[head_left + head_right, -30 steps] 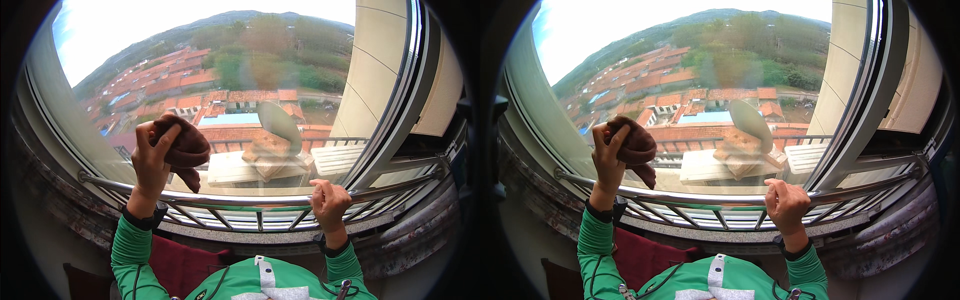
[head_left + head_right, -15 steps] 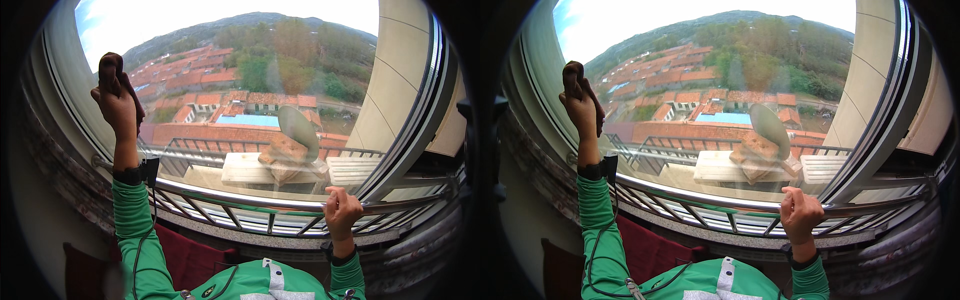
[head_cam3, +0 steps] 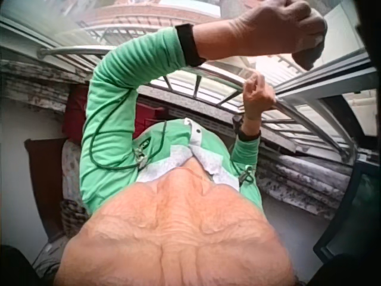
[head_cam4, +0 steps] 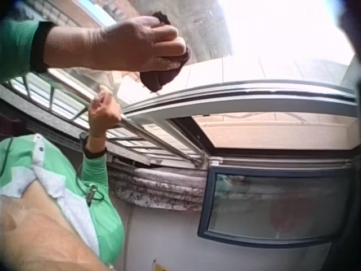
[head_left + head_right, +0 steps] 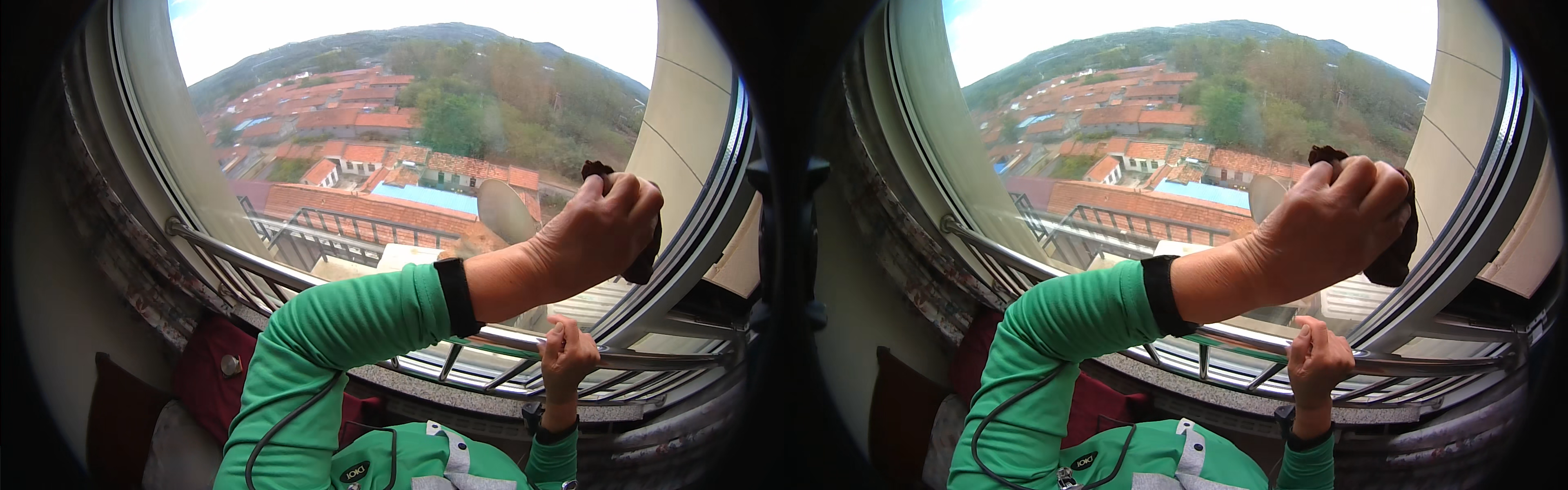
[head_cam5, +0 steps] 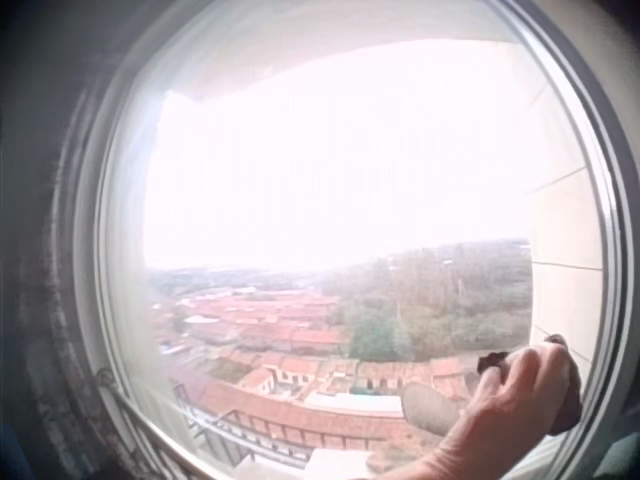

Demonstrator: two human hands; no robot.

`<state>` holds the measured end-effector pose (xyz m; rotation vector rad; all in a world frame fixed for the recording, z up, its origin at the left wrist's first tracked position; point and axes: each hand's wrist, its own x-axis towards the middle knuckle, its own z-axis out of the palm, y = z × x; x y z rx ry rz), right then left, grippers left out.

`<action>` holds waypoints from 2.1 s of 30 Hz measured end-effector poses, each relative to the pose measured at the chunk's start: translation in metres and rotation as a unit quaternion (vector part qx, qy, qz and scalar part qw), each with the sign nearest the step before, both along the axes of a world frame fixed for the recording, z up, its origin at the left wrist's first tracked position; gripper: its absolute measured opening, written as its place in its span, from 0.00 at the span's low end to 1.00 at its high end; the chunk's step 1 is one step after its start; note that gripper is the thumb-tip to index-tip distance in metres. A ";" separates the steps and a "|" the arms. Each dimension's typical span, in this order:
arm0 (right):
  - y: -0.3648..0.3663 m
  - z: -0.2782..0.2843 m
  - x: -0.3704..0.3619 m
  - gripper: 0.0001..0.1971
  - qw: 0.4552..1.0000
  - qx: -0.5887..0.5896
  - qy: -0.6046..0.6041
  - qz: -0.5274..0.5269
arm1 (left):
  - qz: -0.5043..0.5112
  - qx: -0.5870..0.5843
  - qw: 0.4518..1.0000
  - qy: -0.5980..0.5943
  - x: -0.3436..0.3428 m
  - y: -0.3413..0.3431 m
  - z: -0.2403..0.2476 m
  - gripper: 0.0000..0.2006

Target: The person wipes the interior surface of a large window using a brown cloth. They move the cloth across the glass and along the metal frame, occasionally adjusting the cloth with both hands.

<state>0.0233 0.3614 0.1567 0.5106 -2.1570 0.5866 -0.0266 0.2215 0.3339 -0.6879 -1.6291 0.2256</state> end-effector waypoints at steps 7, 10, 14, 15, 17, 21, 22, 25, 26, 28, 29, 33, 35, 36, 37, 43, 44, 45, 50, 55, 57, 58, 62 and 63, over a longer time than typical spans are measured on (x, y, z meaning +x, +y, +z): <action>0.003 -0.003 -0.001 0.05 1.000 0.001 0.011 0.015 | -0.056 -0.120 0.990 -0.056 0.006 -0.044 -0.029 0.16; 0.002 -0.003 -0.001 0.06 1.000 -0.012 0.004 0.018 | -0.047 -0.018 0.999 -0.021 0.006 -0.102 -0.002 0.21; 0.000 -0.002 0.000 0.06 1.000 -0.015 0.003 0.007 | 0.060 0.160 0.985 0.021 0.019 -0.225 0.041 0.29; -0.001 -0.001 0.000 0.06 1.000 -0.015 0.001 0.006 | 0.086 0.186 0.978 0.045 0.025 -0.259 0.048 0.28; -0.002 -0.001 0.000 0.07 1.000 -0.018 -0.003 0.002 | 0.097 0.231 0.964 0.093 0.035 -0.322 0.054 0.24; -0.004 -0.001 0.000 0.07 1.000 -0.023 -0.007 -0.001 | 0.249 0.361 0.895 0.075 0.056 -0.429 0.037 0.19; -0.004 0.000 0.000 0.07 0.999 -0.031 -0.015 0.003 | 0.358 0.337 0.863 0.113 0.058 -0.448 0.026 0.19; -0.004 0.000 0.000 0.07 0.999 -0.032 -0.016 0.004 | 0.507 0.308 0.794 0.132 0.067 -0.491 0.000 0.17; -0.004 0.000 0.000 0.07 1.000 -0.023 -0.009 -0.002 | 0.511 0.337 0.786 0.090 0.068 -0.499 -0.008 0.17; -0.003 0.001 0.001 0.07 0.999 -0.027 -0.018 0.005 | 0.414 0.418 0.806 0.065 0.066 -0.500 -0.025 0.18; -0.003 0.001 0.001 0.07 1.000 -0.017 -0.010 -0.002 | 0.392 0.459 0.796 0.041 0.064 -0.494 -0.031 0.18; -0.003 0.002 0.002 0.07 1.000 -0.009 -0.015 -0.012 | 0.284 0.407 0.865 0.067 0.054 -0.416 -0.061 0.17; -0.003 0.003 0.002 0.07 1.000 -0.004 -0.015 -0.017 | 0.216 0.391 0.895 0.020 0.054 -0.348 -0.076 0.19; -0.003 0.003 0.003 0.07 1.000 -0.001 -0.015 -0.018 | 0.221 0.351 0.910 0.004 0.056 -0.312 -0.084 0.27; -0.003 0.003 0.003 0.07 1.000 0.001 -0.019 -0.016 | 0.171 0.376 0.911 -0.024 0.053 -0.271 -0.095 0.28; -0.001 0.001 0.001 0.07 1.000 0.000 -0.009 0.003 | 0.004 0.156 0.962 -0.222 0.056 -0.107 -0.134 0.24; 0.000 0.000 0.001 0.07 1.000 0.001 -0.002 0.002 | -0.002 0.175 0.955 -0.238 0.056 -0.103 -0.133 0.25; 0.000 -0.001 0.001 0.07 1.000 -0.001 -0.003 0.006 | -0.010 0.183 0.952 -0.246 0.057 -0.104 -0.132 0.25; 0.002 -0.003 0.000 0.08 0.999 -0.016 -0.017 0.035 | 0.032 0.235 0.950 -0.203 0.068 -0.178 -0.123 0.25; 0.001 -0.004 0.000 0.08 1.000 -0.009 -0.020 0.006 | 0.256 0.344 0.899 -0.087 0.095 -0.344 -0.124 0.25; 0.000 -0.005 0.000 0.09 1.000 -0.011 -0.029 -0.005 | 0.377 0.430 0.806 -0.151 0.106 -0.408 -0.129 0.22; -0.001 -0.005 0.000 0.09 0.999 -0.011 -0.029 -0.010 | 0.434 0.454 0.749 -0.210 0.112 -0.434 -0.130 0.21; -0.003 -0.005 0.000 0.09 0.999 -0.021 -0.033 -0.018 | 0.421 0.493 0.729 -0.221 0.102 -0.453 -0.155 0.21; -0.003 -0.004 0.000 0.09 0.999 -0.030 -0.038 -0.012 | 0.413 0.495 0.735 -0.210 0.096 -0.442 -0.159 0.20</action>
